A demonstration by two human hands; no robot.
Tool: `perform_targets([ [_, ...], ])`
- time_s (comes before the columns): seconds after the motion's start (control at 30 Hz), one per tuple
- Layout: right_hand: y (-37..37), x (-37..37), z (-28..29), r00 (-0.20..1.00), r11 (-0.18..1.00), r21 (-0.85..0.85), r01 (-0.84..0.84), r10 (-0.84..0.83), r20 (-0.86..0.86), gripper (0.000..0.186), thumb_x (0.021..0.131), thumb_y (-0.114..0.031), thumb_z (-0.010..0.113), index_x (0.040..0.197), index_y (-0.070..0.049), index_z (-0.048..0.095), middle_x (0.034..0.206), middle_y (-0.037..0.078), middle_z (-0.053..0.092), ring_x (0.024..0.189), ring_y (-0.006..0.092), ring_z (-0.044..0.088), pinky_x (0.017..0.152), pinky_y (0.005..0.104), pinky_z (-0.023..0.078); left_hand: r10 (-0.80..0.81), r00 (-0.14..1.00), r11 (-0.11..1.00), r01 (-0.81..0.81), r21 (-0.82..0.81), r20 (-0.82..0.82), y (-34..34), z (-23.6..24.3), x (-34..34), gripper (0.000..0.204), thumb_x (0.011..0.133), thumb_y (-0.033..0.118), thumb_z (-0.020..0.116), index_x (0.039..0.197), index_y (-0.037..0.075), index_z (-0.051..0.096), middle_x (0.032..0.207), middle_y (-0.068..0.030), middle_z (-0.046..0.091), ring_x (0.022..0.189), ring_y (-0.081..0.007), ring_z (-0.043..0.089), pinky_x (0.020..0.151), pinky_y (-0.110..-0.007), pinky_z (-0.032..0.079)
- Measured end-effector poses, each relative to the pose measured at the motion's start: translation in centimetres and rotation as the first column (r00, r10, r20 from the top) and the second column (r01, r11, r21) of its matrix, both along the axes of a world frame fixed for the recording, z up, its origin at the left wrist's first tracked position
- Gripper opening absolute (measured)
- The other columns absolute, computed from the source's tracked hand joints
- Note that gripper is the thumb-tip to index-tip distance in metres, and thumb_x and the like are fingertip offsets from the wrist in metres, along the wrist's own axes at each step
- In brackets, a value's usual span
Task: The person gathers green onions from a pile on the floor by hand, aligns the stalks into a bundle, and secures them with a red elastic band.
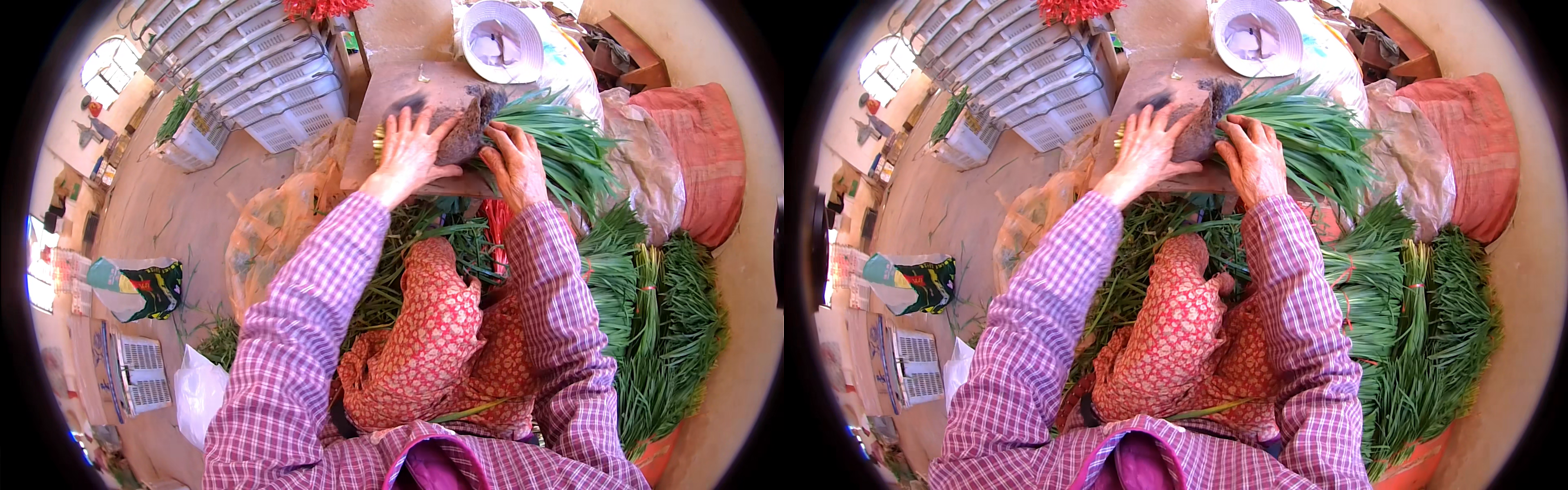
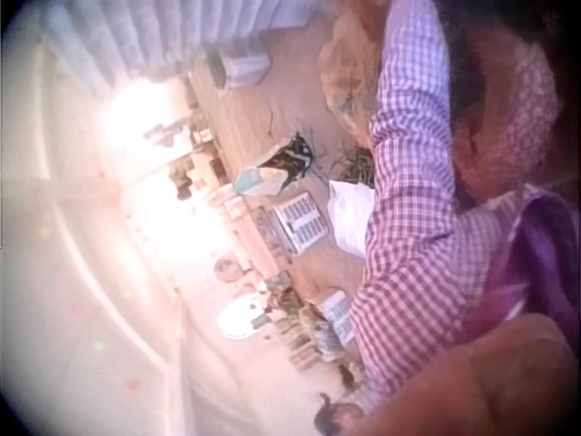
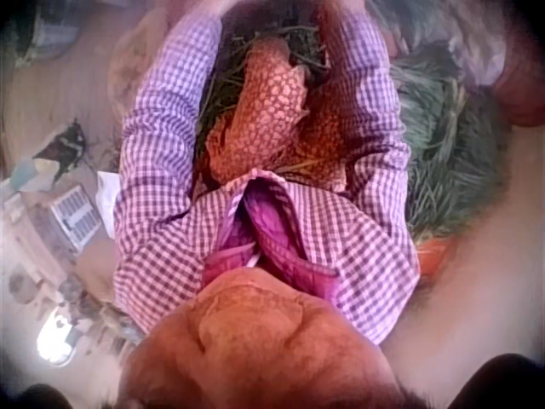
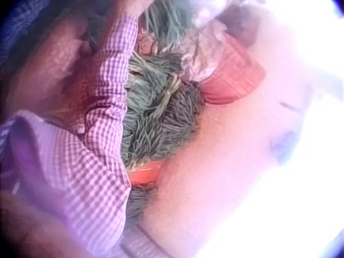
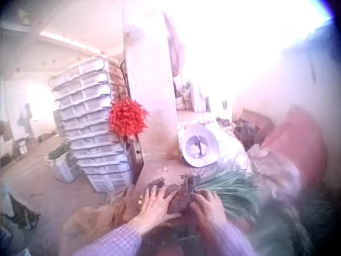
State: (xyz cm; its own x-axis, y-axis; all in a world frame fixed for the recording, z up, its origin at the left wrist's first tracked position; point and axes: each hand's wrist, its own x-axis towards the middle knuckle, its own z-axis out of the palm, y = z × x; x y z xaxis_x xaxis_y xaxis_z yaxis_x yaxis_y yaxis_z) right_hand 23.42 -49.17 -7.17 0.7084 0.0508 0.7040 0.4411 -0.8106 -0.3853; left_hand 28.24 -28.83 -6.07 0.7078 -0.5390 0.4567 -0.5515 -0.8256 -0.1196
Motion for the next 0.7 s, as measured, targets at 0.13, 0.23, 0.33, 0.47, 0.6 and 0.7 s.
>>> perform_targets([
  [0.13,-1.1,1.1,-1.3,0.995,0.995,-0.104,0.003,-0.014,-0.104,0.032,0.088,-0.021,0.062,0.120,-0.015,0.064,0.123,0.004,0.058,0.119,0.0275,0.050,0.099,0.0417,0.039,0.010,0.996,1.000,-0.008,0.023,-0.090,4.1,0.3,-1.7,0.086,0.072,0.027,0.081,0.146,0.027,0.039,0.142,-0.0142,0.042,0.128,-0.0382,0.042,0.104,-0.052,0.039],
  [0.23,-0.3,1.2,-1.2,0.993,0.999,-0.040,0.001,-0.006,-0.119,0.030,0.090,-0.021,0.061,0.119,-0.017,0.065,0.123,0.004,0.058,0.118,0.0268,0.050,0.100,0.0411,0.039,0.175,0.927,0.981,-0.193,-0.022,-0.331,11.5,0.1,-2.7,0.077,0.077,0.019,0.077,0.145,0.019,0.041,0.140,-0.0158,0.048,0.128,-0.0350,0.047,0.104,-0.045,0.042],
  [0.33,-0.8,1.4,-0.6,0.996,1.000,0.008,-0.012,0.012,-0.086,0.028,0.091,-0.020,0.060,0.117,-0.015,0.066,0.121,0.005,0.060,0.116,0.0274,0.052,0.100,0.0400,0.041,0.288,0.825,0.920,-0.380,-0.100,-0.487,21.2,-1.6,-3.3,0.062,0.079,0.011,0.071,0.137,0.008,0.049,0.132,-0.0184,0.055,0.123,-0.0342,0.052,0.101,-0.043,0.044],
  [0.47,-1.0,-0.6,1.6,0.999,0.983,0.180,0.046,-0.050,0.017,0.028,0.089,-0.016,0.061,0.117,-0.012,0.066,0.118,0.009,0.061,0.111,0.0297,0.055,0.096,0.0400,0.045,0.294,0.896,0.819,-0.416,-0.397,-0.332,23.1,1.9,-1.8,0.052,0.082,0.011,0.064,0.132,0.004,0.054,0.132,-0.0222,0.054,0.123,-0.0346,0.050,0.105,-0.041,0.039],
  [0.6,0.0,-3.5,2.7,0.998,0.977,0.209,-0.053,0.044,0.045,0.028,0.090,-0.015,0.061,0.117,-0.010,0.065,0.114,0.012,0.062,0.108,0.0309,0.055,0.095,0.0403,0.045,0.179,0.983,0.917,-0.184,-0.355,-0.049,10.3,6.2,-0.4,0.054,0.078,0.014,0.068,0.129,0.001,0.055,0.137,-0.0237,0.046,0.129,-0.0362,0.043,0.109,-0.044,0.035],
  [0.7,0.6,-5.1,2.4,0.997,0.972,0.223,-0.080,0.076,0.026,0.029,0.090,-0.016,0.061,0.118,-0.011,0.065,0.112,0.012,0.062,0.105,0.0311,0.056,0.093,0.0403,0.045,-0.069,0.997,0.992,0.066,-0.103,-0.020,1.3,3.9,0.7,0.065,0.075,0.022,0.077,0.133,0.006,0.052,0.145,-0.0207,0.038,0.135,-0.0401,0.035,0.111,-0.054,0.032],
])
